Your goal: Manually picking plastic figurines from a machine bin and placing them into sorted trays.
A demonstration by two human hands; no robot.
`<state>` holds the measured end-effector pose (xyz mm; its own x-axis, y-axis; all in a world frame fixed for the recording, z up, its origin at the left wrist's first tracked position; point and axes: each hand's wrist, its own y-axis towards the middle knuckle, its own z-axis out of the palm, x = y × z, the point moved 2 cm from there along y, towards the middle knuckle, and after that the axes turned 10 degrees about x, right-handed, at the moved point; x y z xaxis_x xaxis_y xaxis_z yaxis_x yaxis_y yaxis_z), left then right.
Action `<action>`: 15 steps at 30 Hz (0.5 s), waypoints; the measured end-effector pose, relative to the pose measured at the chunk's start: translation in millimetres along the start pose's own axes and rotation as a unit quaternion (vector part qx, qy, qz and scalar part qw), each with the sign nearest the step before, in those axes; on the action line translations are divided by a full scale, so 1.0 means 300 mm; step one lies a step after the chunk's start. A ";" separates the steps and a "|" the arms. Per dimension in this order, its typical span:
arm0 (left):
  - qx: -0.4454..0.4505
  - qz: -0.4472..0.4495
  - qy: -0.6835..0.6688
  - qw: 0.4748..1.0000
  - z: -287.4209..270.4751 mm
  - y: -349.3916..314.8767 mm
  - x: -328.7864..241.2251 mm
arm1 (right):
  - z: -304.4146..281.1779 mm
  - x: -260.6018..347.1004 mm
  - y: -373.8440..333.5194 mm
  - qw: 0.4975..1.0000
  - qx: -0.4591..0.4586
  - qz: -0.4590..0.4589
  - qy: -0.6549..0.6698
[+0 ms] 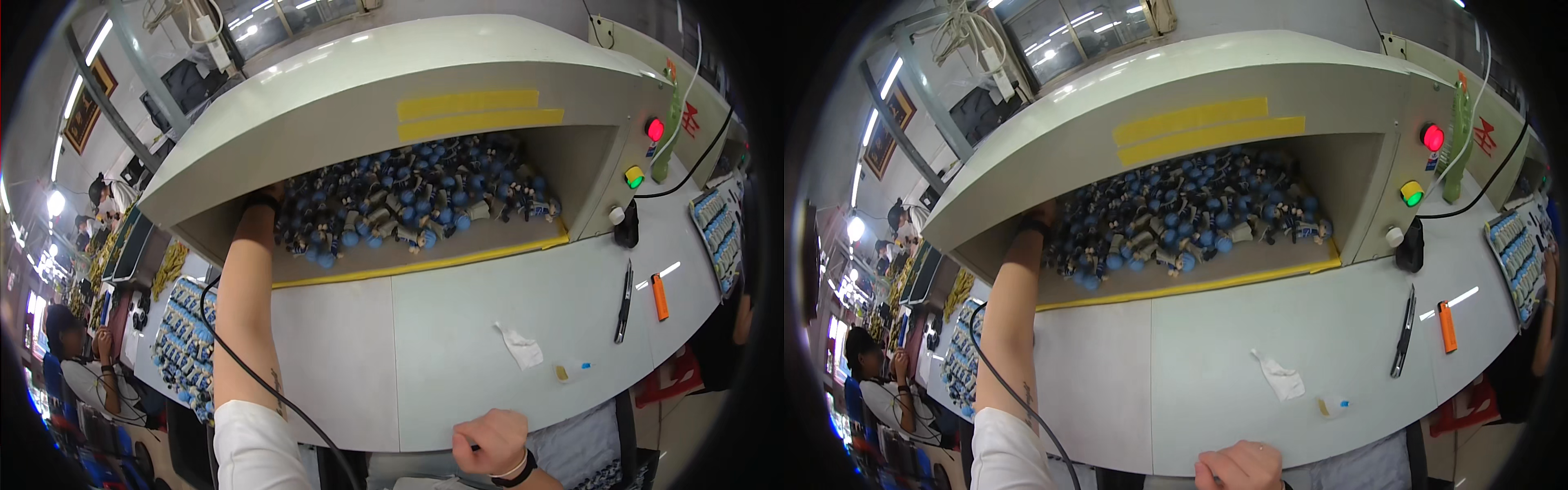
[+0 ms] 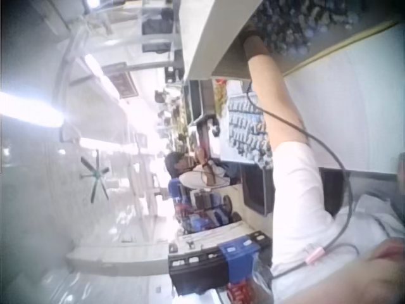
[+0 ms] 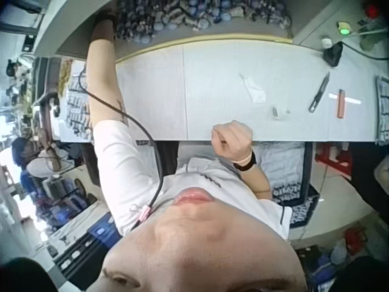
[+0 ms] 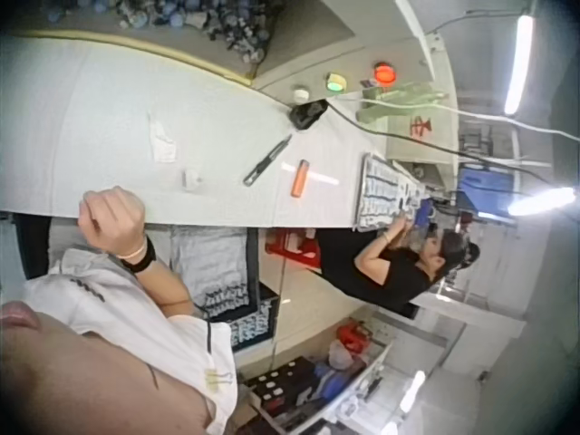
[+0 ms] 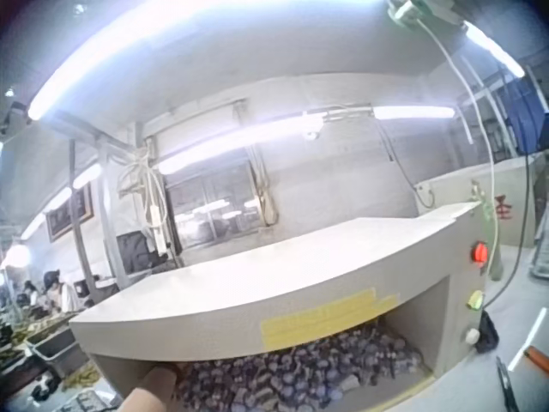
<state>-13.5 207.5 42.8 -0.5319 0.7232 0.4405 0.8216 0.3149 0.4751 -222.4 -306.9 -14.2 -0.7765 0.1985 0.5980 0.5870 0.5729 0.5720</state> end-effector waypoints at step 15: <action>0.018 0.037 -0.074 0.996 0.018 0.010 -0.020 | -0.020 0.054 0.070 0.999 0.036 -0.004 -0.016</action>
<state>-6.7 207.5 37.7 -0.4357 0.8272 0.3548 0.8657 0.2772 0.4169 -221.4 -296.5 10.9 -0.7888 0.2180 0.5747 0.5636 0.6296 0.5347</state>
